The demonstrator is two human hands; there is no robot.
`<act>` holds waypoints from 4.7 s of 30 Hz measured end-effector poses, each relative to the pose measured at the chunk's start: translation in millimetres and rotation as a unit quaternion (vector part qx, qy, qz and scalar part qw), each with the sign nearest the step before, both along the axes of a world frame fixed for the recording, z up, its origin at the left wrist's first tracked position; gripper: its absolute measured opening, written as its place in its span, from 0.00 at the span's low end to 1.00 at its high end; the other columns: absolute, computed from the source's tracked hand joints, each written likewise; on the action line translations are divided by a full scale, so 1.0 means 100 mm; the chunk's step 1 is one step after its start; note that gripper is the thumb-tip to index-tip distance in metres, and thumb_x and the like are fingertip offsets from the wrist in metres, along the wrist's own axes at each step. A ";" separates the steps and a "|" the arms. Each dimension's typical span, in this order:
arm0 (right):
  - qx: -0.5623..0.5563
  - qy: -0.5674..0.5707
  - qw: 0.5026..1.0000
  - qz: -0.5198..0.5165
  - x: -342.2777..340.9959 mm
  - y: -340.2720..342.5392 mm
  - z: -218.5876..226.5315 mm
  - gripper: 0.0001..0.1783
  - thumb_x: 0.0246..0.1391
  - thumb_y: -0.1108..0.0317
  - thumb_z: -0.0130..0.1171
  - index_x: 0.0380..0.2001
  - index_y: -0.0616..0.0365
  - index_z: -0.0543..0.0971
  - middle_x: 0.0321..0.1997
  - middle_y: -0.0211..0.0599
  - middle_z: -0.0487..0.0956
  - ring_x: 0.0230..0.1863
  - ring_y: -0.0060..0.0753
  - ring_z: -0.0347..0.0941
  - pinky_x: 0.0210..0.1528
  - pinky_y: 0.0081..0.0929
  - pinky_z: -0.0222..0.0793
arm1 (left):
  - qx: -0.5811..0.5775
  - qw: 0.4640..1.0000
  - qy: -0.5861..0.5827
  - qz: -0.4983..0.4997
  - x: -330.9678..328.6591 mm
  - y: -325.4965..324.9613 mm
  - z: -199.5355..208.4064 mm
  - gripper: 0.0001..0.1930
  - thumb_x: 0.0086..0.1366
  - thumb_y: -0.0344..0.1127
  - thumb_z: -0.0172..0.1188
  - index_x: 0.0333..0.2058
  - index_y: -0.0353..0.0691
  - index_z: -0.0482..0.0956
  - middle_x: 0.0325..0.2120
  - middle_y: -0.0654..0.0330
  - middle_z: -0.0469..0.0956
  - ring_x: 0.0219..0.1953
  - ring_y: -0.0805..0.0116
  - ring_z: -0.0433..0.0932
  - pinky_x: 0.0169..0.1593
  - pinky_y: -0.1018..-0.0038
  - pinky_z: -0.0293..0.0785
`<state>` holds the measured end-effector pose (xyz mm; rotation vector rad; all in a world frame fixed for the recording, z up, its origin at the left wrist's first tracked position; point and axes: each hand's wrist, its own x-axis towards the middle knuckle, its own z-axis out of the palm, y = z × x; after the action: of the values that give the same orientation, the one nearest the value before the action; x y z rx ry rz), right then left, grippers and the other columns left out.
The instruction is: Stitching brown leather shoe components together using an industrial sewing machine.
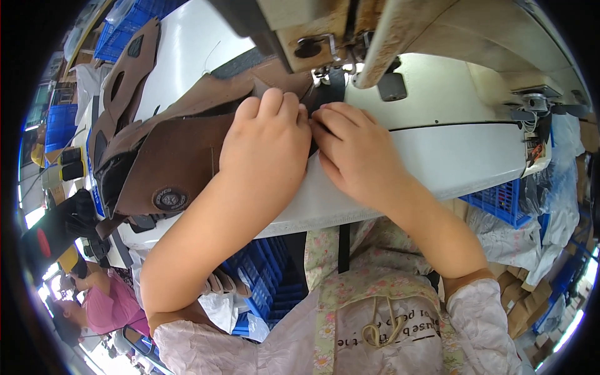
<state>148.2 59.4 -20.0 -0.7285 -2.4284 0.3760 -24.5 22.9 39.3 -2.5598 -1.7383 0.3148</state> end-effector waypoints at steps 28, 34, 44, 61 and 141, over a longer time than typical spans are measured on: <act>-0.001 0.008 1.000 -0.012 0.01 -0.12 0.01 0.14 0.48 0.69 0.63 0.39 0.61 0.83 0.44 0.35 0.78 0.52 0.38 0.71 0.50 0.38 0.69 | 0.045 0.988 0.133 -0.068 -0.24 -0.18 0.29 0.34 0.48 0.51 0.72 0.54 0.40 0.81 0.46 0.50 0.79 0.53 0.58 0.71 0.58 0.60 0.62; 0.002 0.008 1.000 -0.008 0.02 -0.10 0.00 0.16 0.46 0.68 0.64 0.40 0.61 0.83 0.46 0.37 0.78 0.54 0.40 0.71 0.53 0.39 0.69 | 0.049 0.990 0.104 -0.076 -0.25 -0.16 0.26 0.22 0.56 0.41 0.64 0.49 0.39 0.83 0.37 0.57 0.82 0.46 0.60 0.75 0.54 0.63 0.65; -0.002 -0.017 1.000 -0.002 0.05 -0.11 0.02 0.20 0.43 0.69 0.66 0.43 0.61 0.82 0.47 0.39 0.77 0.56 0.44 0.72 0.55 0.42 0.70 | 0.064 0.991 0.095 -0.071 -0.20 -0.14 0.20 0.06 0.55 0.34 0.63 0.30 0.39 0.82 0.22 0.62 0.80 0.32 0.65 0.77 0.44 0.66 0.65; -0.015 -0.026 1.000 -0.007 0.13 -0.08 0.04 0.21 0.44 0.67 0.66 0.44 0.63 0.82 0.50 0.41 0.77 0.58 0.44 0.71 0.57 0.42 0.70 | 0.062 0.990 0.102 -0.076 -0.05 -0.10 0.19 0.03 0.52 0.30 0.63 0.27 0.39 0.81 0.19 0.62 0.79 0.27 0.65 0.77 0.38 0.67 0.64; -0.016 0.011 1.000 -0.005 0.26 0.04 -0.03 0.18 0.49 0.70 0.63 0.45 0.64 0.82 0.50 0.42 0.78 0.58 0.44 0.71 0.61 0.43 0.68 | 0.031 0.988 0.085 -0.123 0.04 -0.04 0.25 0.12 0.52 0.31 0.64 0.37 0.36 0.82 0.26 0.60 0.81 0.28 0.67 0.81 0.31 0.74 0.71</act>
<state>174.6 63.9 -23.3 -0.7454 -2.4033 0.4181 -20.5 19.1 63.9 -2.5803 -1.3372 0.4451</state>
